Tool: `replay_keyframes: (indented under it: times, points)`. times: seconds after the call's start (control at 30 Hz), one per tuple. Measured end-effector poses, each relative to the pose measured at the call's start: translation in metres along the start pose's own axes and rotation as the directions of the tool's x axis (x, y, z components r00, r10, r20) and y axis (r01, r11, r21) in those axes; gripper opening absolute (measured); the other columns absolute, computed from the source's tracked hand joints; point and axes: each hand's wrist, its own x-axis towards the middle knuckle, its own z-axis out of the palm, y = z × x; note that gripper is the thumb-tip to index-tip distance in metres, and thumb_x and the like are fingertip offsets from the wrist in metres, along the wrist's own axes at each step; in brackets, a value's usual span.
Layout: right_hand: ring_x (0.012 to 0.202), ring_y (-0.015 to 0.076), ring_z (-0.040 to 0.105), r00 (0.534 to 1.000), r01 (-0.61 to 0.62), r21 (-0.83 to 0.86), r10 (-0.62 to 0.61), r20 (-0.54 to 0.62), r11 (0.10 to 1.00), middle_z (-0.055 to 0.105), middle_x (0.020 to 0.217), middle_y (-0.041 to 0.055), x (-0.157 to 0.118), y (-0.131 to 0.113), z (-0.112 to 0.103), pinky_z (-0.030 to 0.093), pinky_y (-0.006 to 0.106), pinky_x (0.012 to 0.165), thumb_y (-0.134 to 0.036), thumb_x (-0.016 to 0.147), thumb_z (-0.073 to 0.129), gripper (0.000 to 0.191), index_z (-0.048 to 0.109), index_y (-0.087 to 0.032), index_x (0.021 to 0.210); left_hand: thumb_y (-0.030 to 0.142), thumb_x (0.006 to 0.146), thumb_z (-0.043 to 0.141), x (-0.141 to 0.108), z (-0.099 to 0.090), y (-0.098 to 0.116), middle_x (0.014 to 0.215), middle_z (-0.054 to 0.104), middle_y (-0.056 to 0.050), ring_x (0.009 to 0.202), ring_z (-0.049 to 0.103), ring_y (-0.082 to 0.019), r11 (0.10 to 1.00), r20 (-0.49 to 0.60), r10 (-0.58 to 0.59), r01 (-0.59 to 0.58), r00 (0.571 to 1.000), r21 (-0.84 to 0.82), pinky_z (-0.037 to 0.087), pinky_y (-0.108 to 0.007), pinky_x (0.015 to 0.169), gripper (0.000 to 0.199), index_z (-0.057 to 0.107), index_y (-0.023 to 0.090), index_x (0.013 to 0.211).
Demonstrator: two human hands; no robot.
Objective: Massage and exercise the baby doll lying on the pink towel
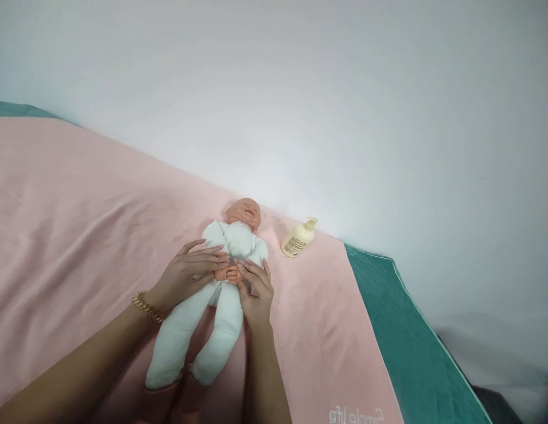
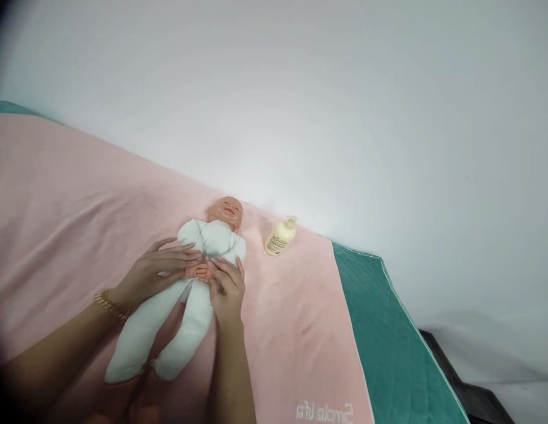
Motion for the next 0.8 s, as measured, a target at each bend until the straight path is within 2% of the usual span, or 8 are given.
replay_keyframes:
  times: [0.33,0.43,0.5,0.53,0.6,0.63,0.73,0.8]
  points:
    - [0.105,0.0156,0.068,0.999,0.006,0.009,-0.007,0.052,1.000,0.073,0.107,0.0009,0.001,-0.003,-0.001,0.031,0.050,0.115,-0.014,0.086,0.062,0.028,0.071,-0.031,0.107,0.027,0.090,0.059,0.000,0.001,-0.001,0.112,0.072,0.001,0.115,0.062,-0.021,1.000,0.042,-0.010,0.011,0.999,-0.005,0.036,-0.045,0.108,0.017,0.073,0.031,0.099]
    - [0.107,0.0172,0.067,0.996,-0.085,0.108,0.087,-0.011,0.991,0.073,0.108,0.0016,0.001,-0.002,-0.003,0.030,0.051,0.116,-0.018,0.083,0.066,0.025,0.072,-0.028,0.106,0.027,0.089,0.061,0.002,-0.004,0.003,0.111,0.072,0.001,0.114,0.063,-0.022,0.997,-0.039,-0.061,0.060,0.997,-0.040,0.038,-0.045,0.108,0.019,0.072,0.031,0.103]
    - [0.108,0.0182,0.066,0.970,-0.176,0.196,0.204,-0.131,0.965,0.073,0.109,0.0033,0.002,-0.001,-0.006,0.029,0.051,0.116,-0.020,0.081,0.069,0.027,0.071,-0.024,0.107,0.031,0.087,0.065,0.003,-0.009,0.006,0.110,0.072,0.000,0.113,0.063,-0.023,0.977,-0.180,-0.211,0.202,0.961,-0.067,0.040,-0.045,0.107,0.019,0.072,0.031,0.104]
    - [0.109,0.0190,0.065,0.939,-0.222,0.252,0.276,-0.204,0.942,0.072,0.110,0.0047,0.003,0.000,-0.009,0.030,0.051,0.116,-0.021,0.080,0.070,0.029,0.070,-0.022,0.109,0.034,0.084,0.069,0.004,-0.013,0.007,0.110,0.072,0.000,0.112,0.063,-0.024,0.945,-0.272,-0.326,0.312,0.905,-0.094,0.041,-0.045,0.106,0.020,0.073,0.030,0.104]
    - [0.111,0.0212,0.064,0.835,-0.306,0.380,0.438,-0.334,0.873,0.070,0.114,0.0083,0.006,0.005,-0.017,0.036,0.051,0.112,-0.025,0.079,0.071,0.036,0.067,-0.018,0.114,0.036,0.080,0.074,0.006,-0.019,0.007,0.109,0.072,-0.003,0.109,0.064,-0.026,0.834,-0.415,-0.551,0.500,0.724,-0.234,0.046,-0.045,0.103,0.027,0.073,0.025,0.104]
    - [0.113,0.0226,0.063,0.768,-0.340,0.439,0.515,-0.381,0.832,0.069,0.117,0.0101,0.007,0.008,-0.021,0.039,0.050,0.110,-0.028,0.079,0.072,0.040,0.065,-0.016,0.116,0.036,0.079,0.075,0.007,-0.022,0.005,0.110,0.072,-0.004,0.108,0.064,-0.026,0.771,-0.445,-0.636,0.538,0.630,-0.340,0.047,-0.045,0.101,0.031,0.072,0.022,0.107]
    - [0.128,0.0244,0.052,0.571,-0.389,0.595,0.691,-0.444,0.704,0.055,0.138,0.0127,0.008,0.024,-0.034,0.042,0.045,0.108,-0.037,0.079,0.070,0.051,0.059,-0.017,0.124,0.028,0.077,0.076,0.007,-0.029,-0.008,0.113,0.069,-0.008,0.110,0.062,-0.024,0.595,-0.434,-0.801,0.460,0.412,-0.659,0.046,-0.042,0.104,0.037,0.069,0.014,0.111]
    - [0.135,0.0225,0.045,0.497,-0.402,0.679,0.769,-0.402,0.614,0.041,0.150,0.0095,0.005,0.036,-0.041,0.041,0.041,0.110,-0.043,0.081,0.065,0.055,0.054,-0.020,0.130,0.021,0.076,0.076,0.003,-0.031,-0.021,0.112,0.068,-0.007,0.110,0.061,-0.021,0.465,-0.372,-0.880,0.377,0.296,-0.801,0.045,-0.037,0.105,0.035,0.067,0.014,0.110]
